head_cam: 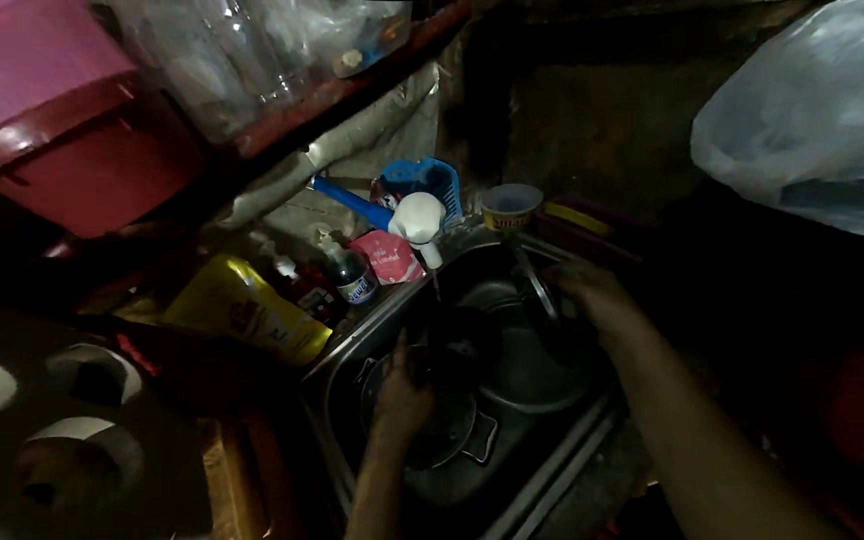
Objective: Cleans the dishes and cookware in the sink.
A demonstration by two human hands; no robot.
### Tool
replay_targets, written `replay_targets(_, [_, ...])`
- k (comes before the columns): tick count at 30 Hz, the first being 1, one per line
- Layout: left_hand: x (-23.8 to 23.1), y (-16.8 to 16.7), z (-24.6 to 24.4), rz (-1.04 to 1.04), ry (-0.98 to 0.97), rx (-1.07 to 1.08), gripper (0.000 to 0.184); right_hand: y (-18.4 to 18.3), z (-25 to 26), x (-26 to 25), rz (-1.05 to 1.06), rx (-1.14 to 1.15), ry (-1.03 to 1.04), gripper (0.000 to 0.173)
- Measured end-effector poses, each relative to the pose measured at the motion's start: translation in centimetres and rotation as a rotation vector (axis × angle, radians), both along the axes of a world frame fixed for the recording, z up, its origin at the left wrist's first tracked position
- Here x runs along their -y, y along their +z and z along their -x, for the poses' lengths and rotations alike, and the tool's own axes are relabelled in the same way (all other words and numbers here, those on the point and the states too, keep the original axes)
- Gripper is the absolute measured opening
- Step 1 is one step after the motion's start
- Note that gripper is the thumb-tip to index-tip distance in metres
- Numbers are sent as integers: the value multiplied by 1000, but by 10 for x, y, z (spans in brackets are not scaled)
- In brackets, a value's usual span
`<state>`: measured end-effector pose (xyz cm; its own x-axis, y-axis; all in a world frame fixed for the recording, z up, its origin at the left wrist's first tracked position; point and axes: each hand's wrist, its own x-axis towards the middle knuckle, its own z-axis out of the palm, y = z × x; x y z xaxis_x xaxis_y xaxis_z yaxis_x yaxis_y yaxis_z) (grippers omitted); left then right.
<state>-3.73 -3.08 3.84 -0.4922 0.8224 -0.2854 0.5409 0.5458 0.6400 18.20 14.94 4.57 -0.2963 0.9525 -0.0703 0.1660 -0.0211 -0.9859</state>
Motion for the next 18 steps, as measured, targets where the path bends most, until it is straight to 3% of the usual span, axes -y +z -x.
replay_targets(1, [1, 12, 1, 41, -29, 0, 94, -1, -1, -2, -36, -7, -2, 25])
replay_targets(3, [1, 35, -5, -59, -23, -35, 89, 1, -2, -3, -140, 3, -14, 27])
replay_targets(5, [-3, 53, -23, -399, 74, -26, 58, 9, 0, 2, -253, 36, -15, 23])
replay_targets(7, [-16, 66, -48, -670, 130, 124, 33, 19, 5, 11, -375, 73, 1, 19])
replay_targets(10, [-39, 81, -77, -603, 140, 517, 37, 28, 11, 22, -549, 133, 83, 22])
replay_targets(12, [-52, 82, -84, -561, 224, 626, 22, 34, 15, 26, -624, 165, 114, 22])
replay_targets(14, [-59, 80, -85, -566, 279, 671, 21, 44, 16, 19, -507, 150, 69, 30])
replay_targets(16, [-64, 74, -85, -564, 307, 721, 24, 53, 19, 2, -342, 108, 6, 49])
replay_targets(18, [-68, 66, -89, -565, 329, 801, 25, 63, 22, -10, -252, 151, 108, 65])
